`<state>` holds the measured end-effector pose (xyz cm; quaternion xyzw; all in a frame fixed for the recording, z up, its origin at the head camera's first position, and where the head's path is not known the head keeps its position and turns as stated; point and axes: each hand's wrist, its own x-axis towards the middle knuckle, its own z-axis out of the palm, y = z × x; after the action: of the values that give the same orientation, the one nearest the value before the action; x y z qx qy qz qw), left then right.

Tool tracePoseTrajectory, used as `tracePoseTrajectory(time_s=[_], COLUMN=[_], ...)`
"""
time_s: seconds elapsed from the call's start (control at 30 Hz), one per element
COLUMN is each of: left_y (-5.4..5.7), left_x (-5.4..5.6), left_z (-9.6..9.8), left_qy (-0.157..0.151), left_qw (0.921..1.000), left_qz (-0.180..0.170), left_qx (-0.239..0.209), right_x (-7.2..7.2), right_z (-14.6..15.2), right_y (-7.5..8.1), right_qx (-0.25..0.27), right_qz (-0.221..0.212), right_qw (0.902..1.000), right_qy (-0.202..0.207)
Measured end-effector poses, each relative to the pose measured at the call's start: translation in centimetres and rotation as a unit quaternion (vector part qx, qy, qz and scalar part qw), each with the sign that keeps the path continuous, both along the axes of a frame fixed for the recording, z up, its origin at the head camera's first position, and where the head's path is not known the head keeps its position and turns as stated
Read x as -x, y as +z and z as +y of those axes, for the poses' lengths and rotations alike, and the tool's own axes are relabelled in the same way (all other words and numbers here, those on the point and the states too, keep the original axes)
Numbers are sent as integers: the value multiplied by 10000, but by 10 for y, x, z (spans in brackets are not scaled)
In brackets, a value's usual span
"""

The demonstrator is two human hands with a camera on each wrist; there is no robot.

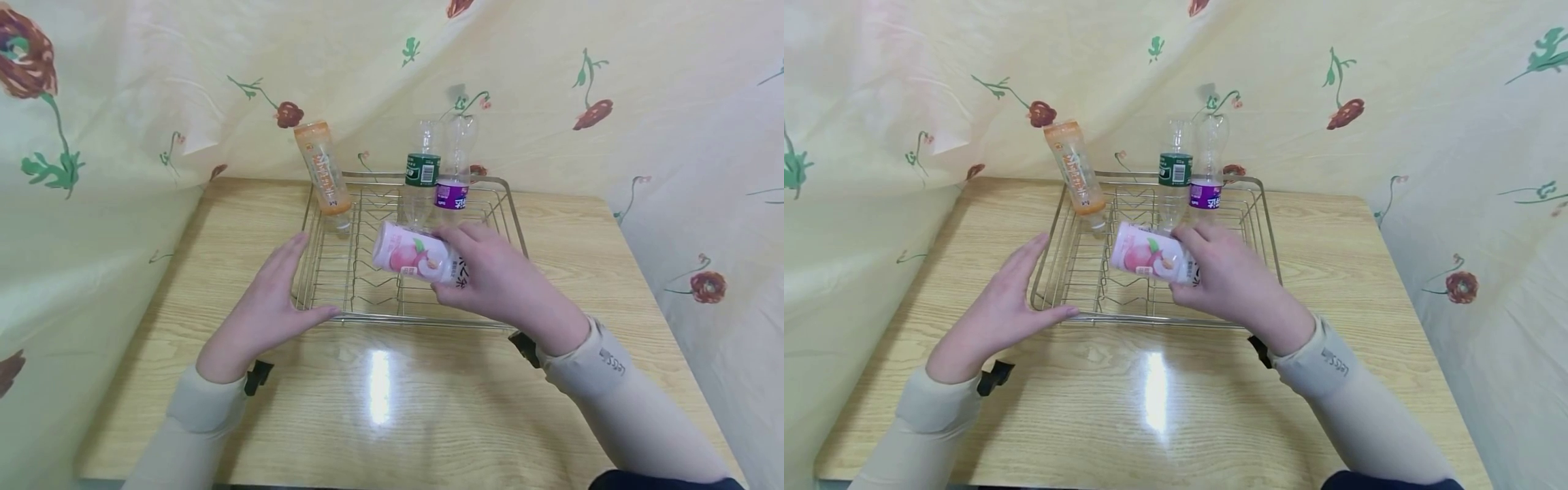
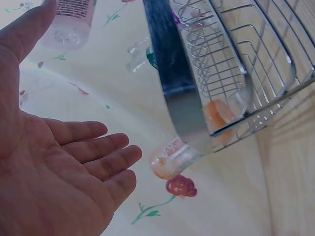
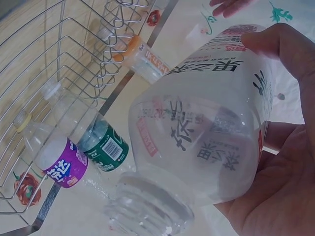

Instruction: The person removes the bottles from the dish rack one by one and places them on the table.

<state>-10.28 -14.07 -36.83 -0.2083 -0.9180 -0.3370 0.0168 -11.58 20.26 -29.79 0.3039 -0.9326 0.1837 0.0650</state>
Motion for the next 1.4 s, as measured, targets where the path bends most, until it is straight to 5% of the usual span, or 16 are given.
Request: tracePoseTrajectory(time_s=[0.4,0.8,1.4], left_y=[10,25,30], left_x=[-4,-8,1], left_z=[10,23,37], left_qy=[-176,-484,-1098], left_qw=[9980,9959,9813], left_qz=[614,739,1579], left_qx=[38,194,-15], right_x=[-3,-3,-5], right_z=[-3,-7,-11], right_y=[-3,-2,0], right_qx=[-82,-140,-365], right_qz=[123,340,395], right_qw=[9998,9988,9979], right_qy=[138,310,362])
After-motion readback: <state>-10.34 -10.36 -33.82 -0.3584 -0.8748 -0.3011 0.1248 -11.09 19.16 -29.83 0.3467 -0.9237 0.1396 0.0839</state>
